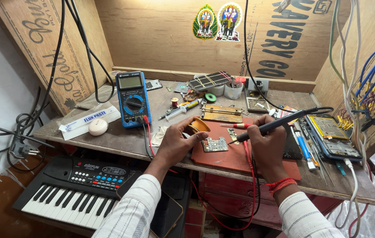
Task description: The person holds a small circuit board on the workbench with one hand and uses a soldering iron with the other to solder components on the board, repositioning the board and continuing to solder along its surface. A multimeter, flux paste, and other electronics parts sit on the bench around the work area.
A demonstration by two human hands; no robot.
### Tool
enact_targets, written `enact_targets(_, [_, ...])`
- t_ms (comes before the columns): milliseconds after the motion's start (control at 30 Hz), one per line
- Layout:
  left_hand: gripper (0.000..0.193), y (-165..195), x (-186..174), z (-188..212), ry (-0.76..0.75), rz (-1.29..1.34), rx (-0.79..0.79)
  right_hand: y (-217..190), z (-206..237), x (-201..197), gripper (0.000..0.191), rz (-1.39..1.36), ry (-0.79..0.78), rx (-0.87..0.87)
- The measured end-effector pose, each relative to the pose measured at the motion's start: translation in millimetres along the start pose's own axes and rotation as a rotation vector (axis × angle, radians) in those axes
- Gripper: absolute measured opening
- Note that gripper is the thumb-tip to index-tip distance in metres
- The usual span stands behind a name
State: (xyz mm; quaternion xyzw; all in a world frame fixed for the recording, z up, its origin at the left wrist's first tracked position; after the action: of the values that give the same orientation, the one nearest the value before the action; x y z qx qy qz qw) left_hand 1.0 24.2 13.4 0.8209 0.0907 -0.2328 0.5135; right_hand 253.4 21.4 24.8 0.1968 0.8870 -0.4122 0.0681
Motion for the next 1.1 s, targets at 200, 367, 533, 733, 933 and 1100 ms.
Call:
enact_targets(200, [0.078, -0.6, -0.3, 0.1, 0.001, 0.012, -0.005, 0.1, -0.7, 0.3, 0.011, 0.002, 0.004, -0.020])
enact_targets(367, [0.077, -0.3, -0.9, 0.8, 0.004, 0.003, 0.001, -0.6, -1.2, 2.2, 0.012, 0.005, -0.033, -0.023])
enact_targets(533, [0.074, 0.4, -0.4, 0.6, 0.011, 0.010, 0.030, 0.1, -1.1, 3.0, 0.012, -0.017, -0.070, -0.014])
enact_targets(733, [0.071, 0.6, -0.9, 1.2, -0.002, 0.023, 0.032, 1.2, -1.2, 5.8, 0.010, -0.066, -0.131, -0.040])
enact_targets(933, [0.072, 1.7, -0.6, 1.1, 0.009, 0.015, 0.045, 3.2, -2.4, 7.4, 0.008, -0.144, -0.193, 0.042])
enact_targets(1100, [0.071, 1.3, -1.0, 2.3, -0.006, 0.029, 0.022, 4.6, -2.9, 8.4, 0.007, -0.135, -0.219, 0.064])
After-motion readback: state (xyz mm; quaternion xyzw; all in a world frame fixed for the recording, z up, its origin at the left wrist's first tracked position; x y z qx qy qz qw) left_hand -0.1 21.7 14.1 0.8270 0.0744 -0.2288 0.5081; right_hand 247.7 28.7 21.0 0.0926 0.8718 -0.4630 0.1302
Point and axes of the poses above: each hand's wrist, its own z-axis away from the middle knuckle, its own x-axis out of the palm, y = z × x, the point moved 2 cm from there along -z, towards the middle knuckle, and after that the axes turned 10 degrees about -y, right-handed, at the moved point
